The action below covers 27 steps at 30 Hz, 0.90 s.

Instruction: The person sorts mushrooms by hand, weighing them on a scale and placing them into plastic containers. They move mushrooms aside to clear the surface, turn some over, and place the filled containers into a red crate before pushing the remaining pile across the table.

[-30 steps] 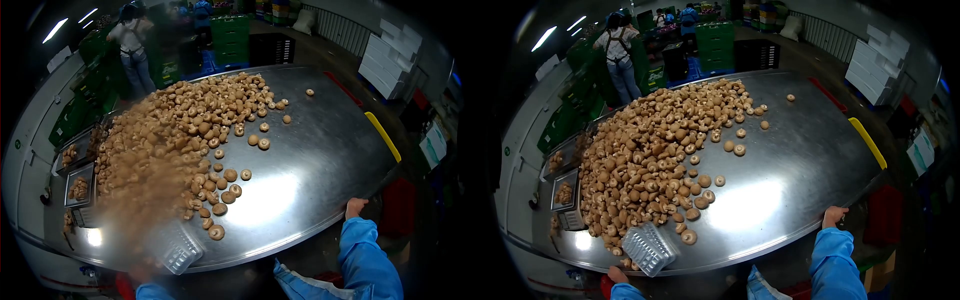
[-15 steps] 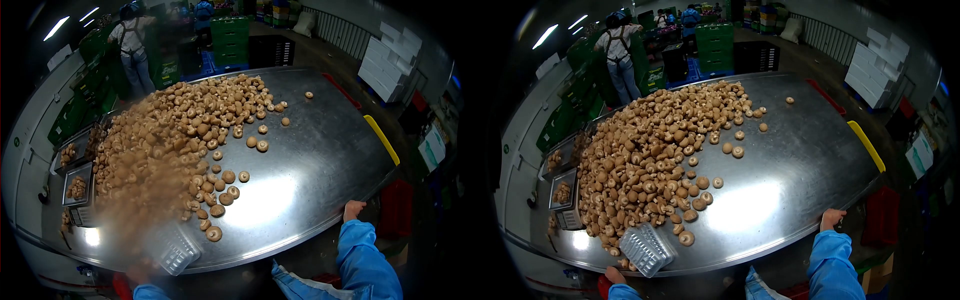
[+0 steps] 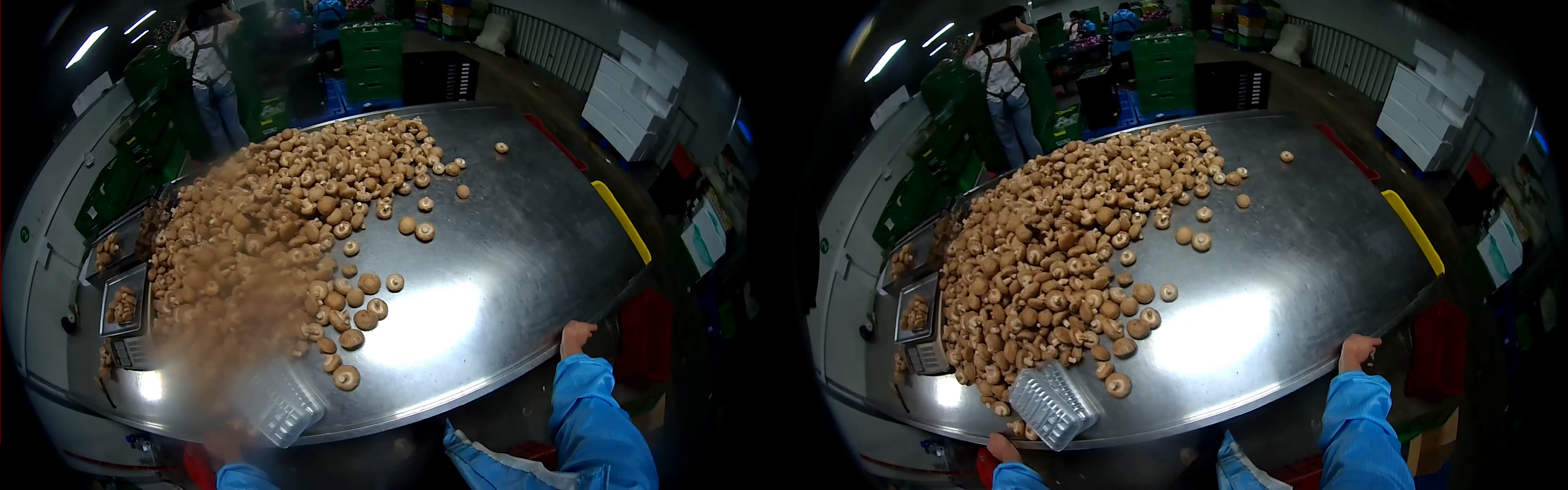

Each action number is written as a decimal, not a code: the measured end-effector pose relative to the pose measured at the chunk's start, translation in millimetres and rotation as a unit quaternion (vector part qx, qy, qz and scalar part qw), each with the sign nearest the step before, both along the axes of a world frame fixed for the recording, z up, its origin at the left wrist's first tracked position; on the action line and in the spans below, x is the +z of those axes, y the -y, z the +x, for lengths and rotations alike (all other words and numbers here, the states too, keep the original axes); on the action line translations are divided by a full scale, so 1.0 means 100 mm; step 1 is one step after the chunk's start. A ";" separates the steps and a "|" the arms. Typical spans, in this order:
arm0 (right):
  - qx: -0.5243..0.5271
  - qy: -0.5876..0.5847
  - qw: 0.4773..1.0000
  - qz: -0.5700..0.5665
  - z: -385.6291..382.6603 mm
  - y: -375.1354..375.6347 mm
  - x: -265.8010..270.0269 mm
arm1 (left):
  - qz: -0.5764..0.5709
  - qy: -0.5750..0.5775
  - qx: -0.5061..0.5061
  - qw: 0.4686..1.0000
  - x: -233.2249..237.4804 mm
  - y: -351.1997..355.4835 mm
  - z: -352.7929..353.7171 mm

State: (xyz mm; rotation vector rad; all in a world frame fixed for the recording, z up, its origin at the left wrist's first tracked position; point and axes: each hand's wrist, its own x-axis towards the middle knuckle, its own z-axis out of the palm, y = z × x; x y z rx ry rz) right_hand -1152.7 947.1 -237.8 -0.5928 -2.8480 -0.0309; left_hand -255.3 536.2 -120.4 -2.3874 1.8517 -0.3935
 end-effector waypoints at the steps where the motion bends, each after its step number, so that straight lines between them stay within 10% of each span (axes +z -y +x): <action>1: -0.008 -0.017 0.999 -0.048 0.04 0.04 0.08 | -0.012 -0.009 0.017 1.000 -0.07 0.02 0.04; 8: -0.059 -0.108 0.957 -0.264 0.31 0.25 0.51 | 0.000 0.013 -0.025 1.000 0.14 -0.05 -0.13; 27: -0.040 -0.082 0.970 -0.227 0.28 0.21 0.49 | 0.030 -0.139 0.059 0.988 0.09 0.03 -0.04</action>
